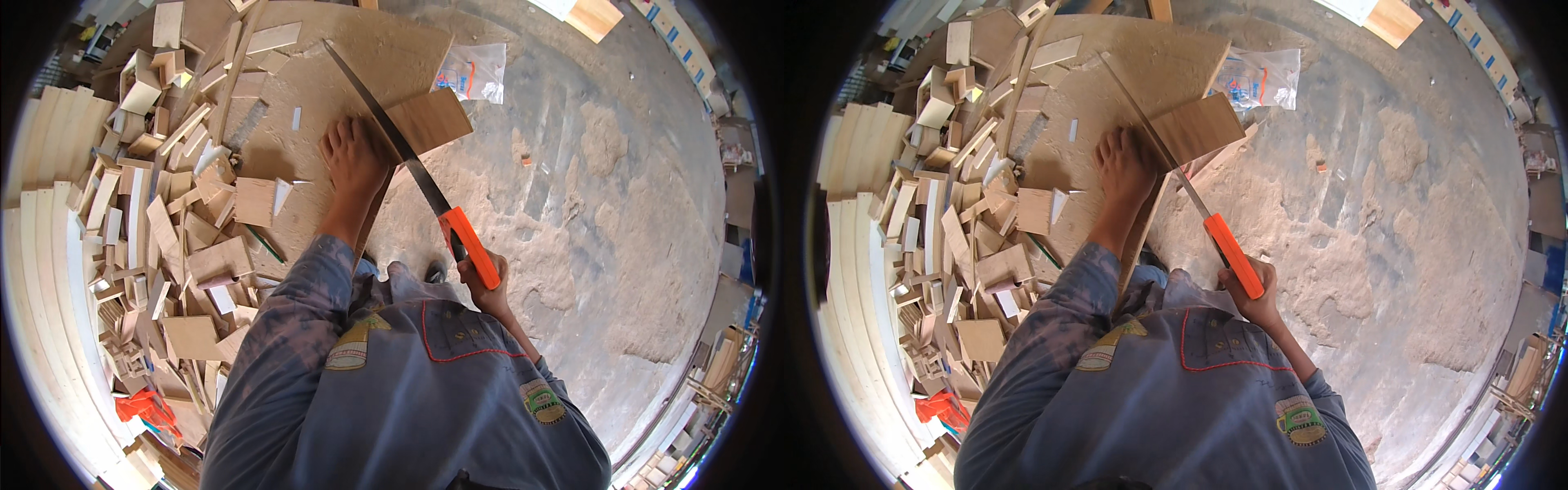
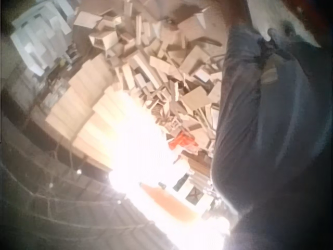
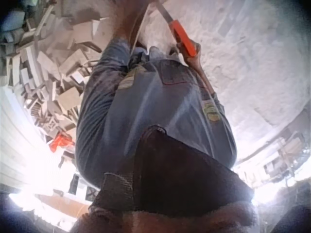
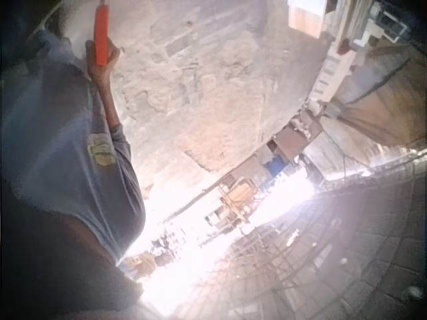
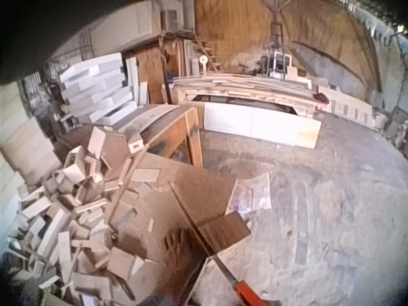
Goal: The person saws a small piece of wood with a handsaw, sands several wood pieces using a sanding block, and applies glue to join the pieces into a small box.
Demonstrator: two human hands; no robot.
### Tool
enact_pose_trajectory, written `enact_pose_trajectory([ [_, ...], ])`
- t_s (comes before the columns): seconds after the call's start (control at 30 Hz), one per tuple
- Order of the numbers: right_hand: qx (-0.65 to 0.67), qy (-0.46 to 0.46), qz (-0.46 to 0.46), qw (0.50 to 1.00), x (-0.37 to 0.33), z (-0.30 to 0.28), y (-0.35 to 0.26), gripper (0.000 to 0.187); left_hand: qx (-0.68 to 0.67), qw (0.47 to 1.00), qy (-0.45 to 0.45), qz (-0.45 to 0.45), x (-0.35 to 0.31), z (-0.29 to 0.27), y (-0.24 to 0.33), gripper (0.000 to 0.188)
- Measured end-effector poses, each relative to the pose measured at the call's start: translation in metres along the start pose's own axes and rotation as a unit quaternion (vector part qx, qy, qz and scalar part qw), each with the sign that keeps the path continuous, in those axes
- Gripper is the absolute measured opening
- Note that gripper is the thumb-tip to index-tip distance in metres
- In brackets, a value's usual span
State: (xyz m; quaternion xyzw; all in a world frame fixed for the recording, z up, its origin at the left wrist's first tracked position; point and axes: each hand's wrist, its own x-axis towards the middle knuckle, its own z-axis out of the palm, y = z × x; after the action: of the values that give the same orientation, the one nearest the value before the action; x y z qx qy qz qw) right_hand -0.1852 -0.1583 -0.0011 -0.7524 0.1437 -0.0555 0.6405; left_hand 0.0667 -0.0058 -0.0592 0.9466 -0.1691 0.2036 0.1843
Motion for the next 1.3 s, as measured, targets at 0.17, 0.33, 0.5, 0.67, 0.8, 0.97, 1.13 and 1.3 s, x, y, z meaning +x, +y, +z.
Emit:
enact_pose_trajectory([
  [0.17,0.022,-0.008,0.01,1.0,-0.001,0.006,0.015,0.018,0.006,0.999,-0.018,-0.028,0.005,-0.004,-0.005,0.033],
  [0.33,0.04,-0.008,0.014,0.999,-0.002,0.015,0.004,0.019,-0.01,0.997,-0.034,-0.07,0.011,-0.016,-0.012,0.024],
  [0.5,0.018,-0.021,0.0,1.0,-0.002,0.013,-0.003,0.021,-0.004,0.996,-0.041,-0.074,0.014,-0.013,-0.019,0.021],
  [0.67,0.006,-0.026,0.0,1.0,0.002,0.013,-0.016,0.02,0.0,0.997,-0.056,-0.058,0.019,-0.011,-0.021,0.02],
  [0.8,0.005,-0.027,0.018,0.999,0.001,0.018,-0.032,0.02,0.017,0.996,-0.06,-0.056,0.019,-0.005,-0.023,0.02],
  [0.97,-0.138,-0.016,-0.042,0.989,-0.007,0.023,-0.025,0.018,0.025,0.998,-0.048,-0.045,0.018,-0.003,-0.024,0.02],
  [1.13,-0.156,0.004,-0.037,0.987,-0.006,0.031,-0.019,0.017,0.02,0.999,-0.025,-0.036,0.017,0.0,-0.026,0.018],
  [1.3,-0.1,0.028,-0.075,0.992,0.043,0.064,-0.024,0.017,0.003,0.999,-0.028,0.022,0.014,0.001,-0.025,0.017],
])
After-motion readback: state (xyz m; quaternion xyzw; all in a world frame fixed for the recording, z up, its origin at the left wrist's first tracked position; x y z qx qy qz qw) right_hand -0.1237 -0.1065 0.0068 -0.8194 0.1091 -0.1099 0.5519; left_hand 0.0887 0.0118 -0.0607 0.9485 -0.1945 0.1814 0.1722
